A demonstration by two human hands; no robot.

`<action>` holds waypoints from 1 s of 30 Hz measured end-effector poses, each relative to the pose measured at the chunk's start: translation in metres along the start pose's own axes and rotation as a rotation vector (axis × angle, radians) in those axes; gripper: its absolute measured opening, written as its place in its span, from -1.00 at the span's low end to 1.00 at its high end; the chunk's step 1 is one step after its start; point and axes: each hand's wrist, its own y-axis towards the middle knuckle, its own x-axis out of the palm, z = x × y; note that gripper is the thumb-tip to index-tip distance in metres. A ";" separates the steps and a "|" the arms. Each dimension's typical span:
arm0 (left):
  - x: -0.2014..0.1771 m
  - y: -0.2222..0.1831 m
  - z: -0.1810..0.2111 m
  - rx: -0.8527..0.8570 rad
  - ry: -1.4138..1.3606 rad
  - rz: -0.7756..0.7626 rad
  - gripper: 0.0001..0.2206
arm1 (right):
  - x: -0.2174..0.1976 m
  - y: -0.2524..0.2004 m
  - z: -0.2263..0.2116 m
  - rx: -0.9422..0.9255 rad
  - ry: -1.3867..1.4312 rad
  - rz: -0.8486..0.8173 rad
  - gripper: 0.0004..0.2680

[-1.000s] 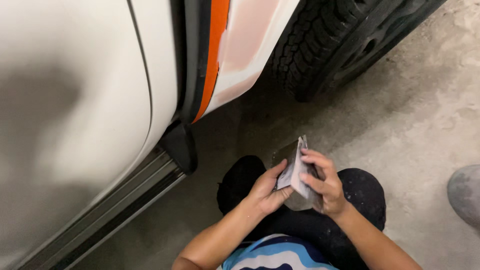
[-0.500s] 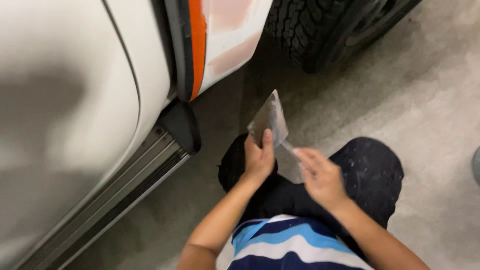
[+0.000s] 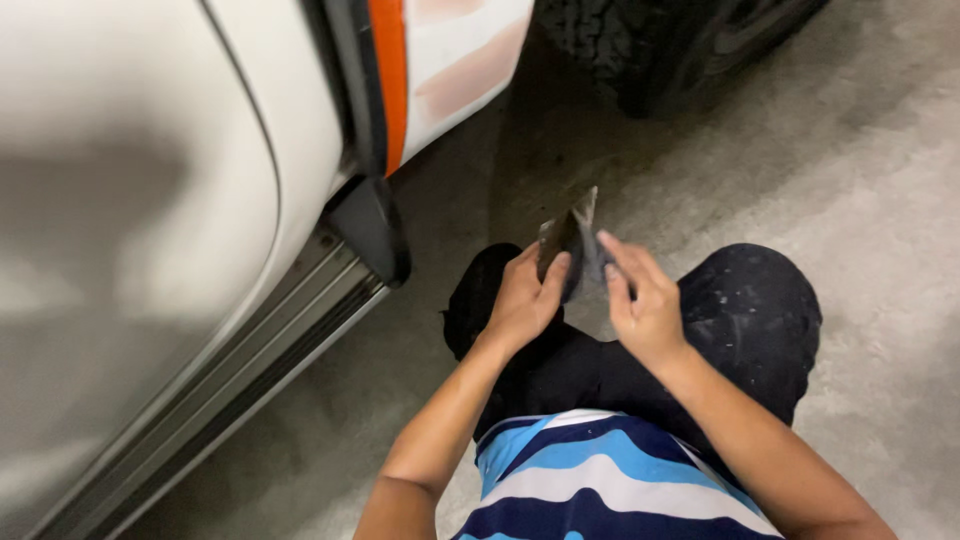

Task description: The person applies body filler to a car's side panel using two metal spreaders. They repeatedly transfer filler between the spreaders and smooth it onto the surface near the wheel arch.

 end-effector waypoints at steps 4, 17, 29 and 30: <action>0.000 -0.009 -0.005 -0.013 -0.003 -0.065 -0.71 | 0.003 0.011 0.002 0.051 -0.042 -0.076 -0.71; 0.039 -0.047 -0.089 -0.755 -1.519 -0.125 -0.79 | 0.007 0.057 0.099 0.685 0.671 0.003 -0.70; -0.028 -0.018 -0.069 -0.610 -1.337 0.014 -0.62 | -0.048 0.052 0.082 0.132 -0.481 -0.857 -0.50; -0.033 -0.018 -0.066 -0.595 -1.255 0.093 -0.62 | -0.049 0.050 0.067 0.216 -0.651 -0.936 -0.51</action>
